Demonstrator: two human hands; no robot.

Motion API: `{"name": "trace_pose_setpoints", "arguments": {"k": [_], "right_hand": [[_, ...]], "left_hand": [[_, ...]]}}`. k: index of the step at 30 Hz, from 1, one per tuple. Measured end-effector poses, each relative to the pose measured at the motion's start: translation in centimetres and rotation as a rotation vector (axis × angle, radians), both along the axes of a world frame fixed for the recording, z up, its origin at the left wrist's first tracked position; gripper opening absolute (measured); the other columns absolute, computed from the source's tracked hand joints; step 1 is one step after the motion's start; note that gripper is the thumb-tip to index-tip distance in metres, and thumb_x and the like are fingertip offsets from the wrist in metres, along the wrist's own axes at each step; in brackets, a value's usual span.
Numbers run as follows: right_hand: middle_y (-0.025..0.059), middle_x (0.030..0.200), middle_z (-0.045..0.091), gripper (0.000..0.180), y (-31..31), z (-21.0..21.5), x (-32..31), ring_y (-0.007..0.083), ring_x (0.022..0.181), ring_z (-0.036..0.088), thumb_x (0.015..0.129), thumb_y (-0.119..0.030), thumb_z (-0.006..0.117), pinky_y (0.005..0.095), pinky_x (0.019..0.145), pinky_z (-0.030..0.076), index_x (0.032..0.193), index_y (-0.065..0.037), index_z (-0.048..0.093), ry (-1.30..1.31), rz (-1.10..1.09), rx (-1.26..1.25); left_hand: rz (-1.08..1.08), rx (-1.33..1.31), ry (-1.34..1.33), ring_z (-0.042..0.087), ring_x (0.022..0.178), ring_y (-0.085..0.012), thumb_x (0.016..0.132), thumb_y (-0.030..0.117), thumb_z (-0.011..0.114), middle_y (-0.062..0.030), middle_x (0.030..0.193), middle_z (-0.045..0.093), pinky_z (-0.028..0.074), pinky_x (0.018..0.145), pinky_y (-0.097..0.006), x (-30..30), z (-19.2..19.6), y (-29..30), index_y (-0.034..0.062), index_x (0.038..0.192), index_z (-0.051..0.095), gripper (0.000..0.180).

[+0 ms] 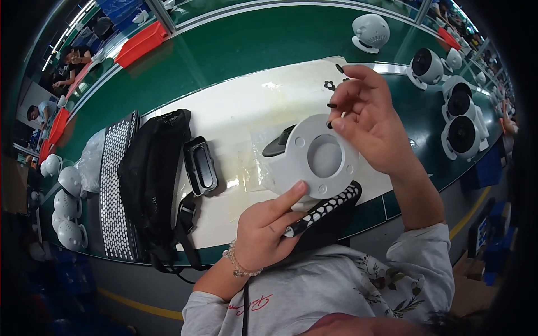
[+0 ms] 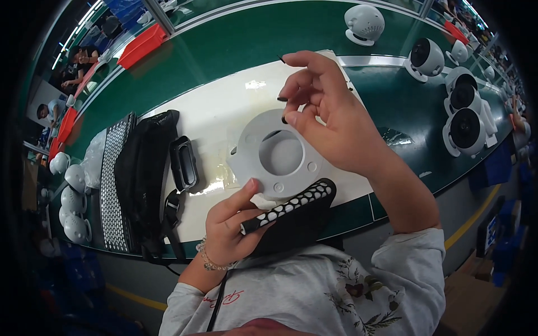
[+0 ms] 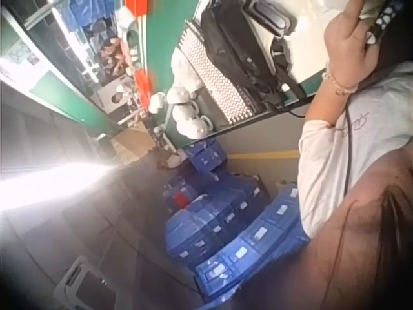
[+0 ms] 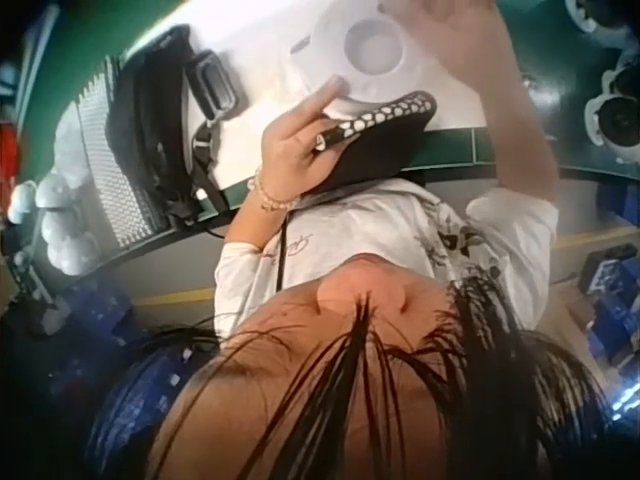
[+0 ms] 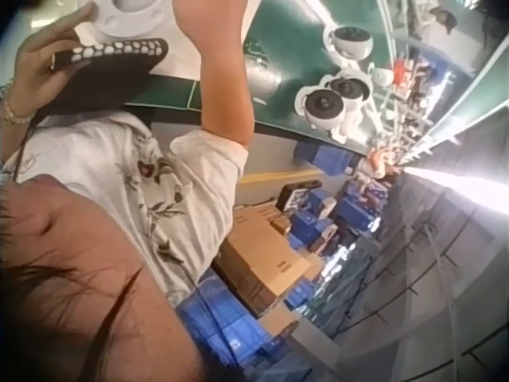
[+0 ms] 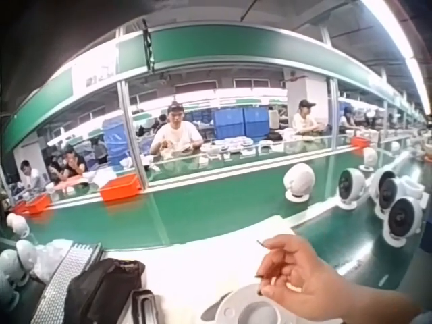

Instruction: The recorder is assembling circular white lighting housings by manually inserting small black circular components.

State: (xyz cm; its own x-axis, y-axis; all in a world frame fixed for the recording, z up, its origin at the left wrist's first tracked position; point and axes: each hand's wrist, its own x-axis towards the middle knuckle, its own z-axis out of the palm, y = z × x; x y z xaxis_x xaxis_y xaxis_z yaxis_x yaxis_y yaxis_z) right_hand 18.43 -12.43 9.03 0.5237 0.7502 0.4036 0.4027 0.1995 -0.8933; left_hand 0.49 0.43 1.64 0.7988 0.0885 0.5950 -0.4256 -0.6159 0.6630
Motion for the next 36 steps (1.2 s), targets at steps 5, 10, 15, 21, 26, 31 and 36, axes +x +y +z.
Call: {"name": "trace_pose_setpoints", "arguments": {"k": [5, 10, 15, 21, 26, 31, 36], "right_hand": [[0.0087, 0.096, 0.048, 0.057, -1.0, -0.3, -0.4, 0.0129, 0.082, 0.052, 0.076, 0.011, 0.049, 0.0227, 0.071, 0.042, 0.126, -0.008, 0.026, -0.267, -0.040, 0.005], [0.0162, 0.098, 0.055, 0.059, -2.0, 0.0, -1.4, 0.0209, 0.079, 0.056, 0.071, 0.013, 0.052, 0.0234, 0.066, 0.045, 0.122, -0.007, 0.031, -0.861, -0.086, -0.101], [0.0169, 0.096, 0.058, 0.060, -2.8, 2.0, -3.0, 0.0295, 0.097, 0.055, 0.069, 0.012, 0.054, 0.0352, 0.082, 0.043, 0.121, -0.001, 0.029, -0.901, -0.151, -0.300], [0.0097, 0.085, 0.054, 0.056, 0.2, 0.3, -2.9, 0.0205, 0.092, 0.054, 0.077, 0.008, 0.052, 0.0336, 0.086, 0.040, 0.123, -0.002, 0.024, -0.488, 0.027, -0.067], [0.0096, 0.086, 0.053, 0.050, 0.6, 0.3, -3.1, 0.0180, 0.090, 0.055, 0.077, 0.008, 0.051, 0.0300, 0.085, 0.040, 0.120, -0.002, 0.031, -0.314, 0.058, -0.176], [0.0109, 0.094, 0.059, 0.041, 0.0, 1.1, -4.3, 0.0237, 0.093, 0.057, 0.070, 0.005, 0.058, 0.0434, 0.093, 0.030, 0.109, -0.003, 0.048, -1.054, -0.211, -0.203], [0.0109, 0.102, 0.058, 0.032, -1.2, 2.1, -6.0, 0.0323, 0.108, 0.049, 0.068, 0.001, 0.062, 0.0483, 0.098, 0.022, 0.098, -0.006, 0.054, -1.107, -0.222, -0.422]], "left_hand": [[-0.018, 0.035, -0.033, 0.058, 0.064, -0.0196, 0.054, 0.000, 0.062, -0.0083, 0.119, 0.052, 0.045, 0.056, -0.028, 0.2, -0.1, 0.0, 0.0042, 0.077, 0.059, 0.023], [-0.047, 0.013, -0.025, 0.058, 0.064, -0.0192, 0.052, 0.000, 0.062, -0.0079, 0.120, 0.052, 0.045, 0.056, -0.028, 0.2, -0.5, 0.0, 0.0035, 0.078, 0.060, 0.026], [-0.053, 0.030, -0.005, 0.058, 0.064, -0.0193, 0.049, -0.001, 0.060, -0.0081, 0.121, 0.050, 0.045, 0.056, -0.028, -0.1, -0.4, 0.2, 0.0028, 0.079, 0.061, 0.030], [-0.066, 0.034, -0.018, 0.058, 0.065, -0.0204, 0.049, -0.002, 0.059, -0.0080, 0.122, 0.050, 0.045, 0.056, -0.029, 0.1, -0.4, 0.2, 0.0027, 0.080, 0.060, 0.031], [-0.062, 0.025, -0.021, 0.058, 0.064, -0.0197, 0.049, -0.001, 0.059, -0.0082, 0.122, 0.050, 0.045, 0.056, -0.029, 0.0, -0.5, 0.2, 0.0030, 0.080, 0.059, 0.031], [-0.091, 0.032, 0.009, 0.059, 0.070, -0.0218, 0.051, -0.001, 0.063, -0.0128, 0.121, 0.050, 0.047, 0.060, -0.029, -0.2, -0.5, 0.4, 0.0022, 0.082, 0.059, 0.031], [-0.122, 0.037, 0.025, 0.061, 0.077, -0.0244, 0.054, -0.002, 0.066, -0.0177, 0.120, 0.049, 0.049, 0.065, -0.029, -0.2, -0.3, 0.5, 0.0007, 0.083, 0.058, 0.030]]}}
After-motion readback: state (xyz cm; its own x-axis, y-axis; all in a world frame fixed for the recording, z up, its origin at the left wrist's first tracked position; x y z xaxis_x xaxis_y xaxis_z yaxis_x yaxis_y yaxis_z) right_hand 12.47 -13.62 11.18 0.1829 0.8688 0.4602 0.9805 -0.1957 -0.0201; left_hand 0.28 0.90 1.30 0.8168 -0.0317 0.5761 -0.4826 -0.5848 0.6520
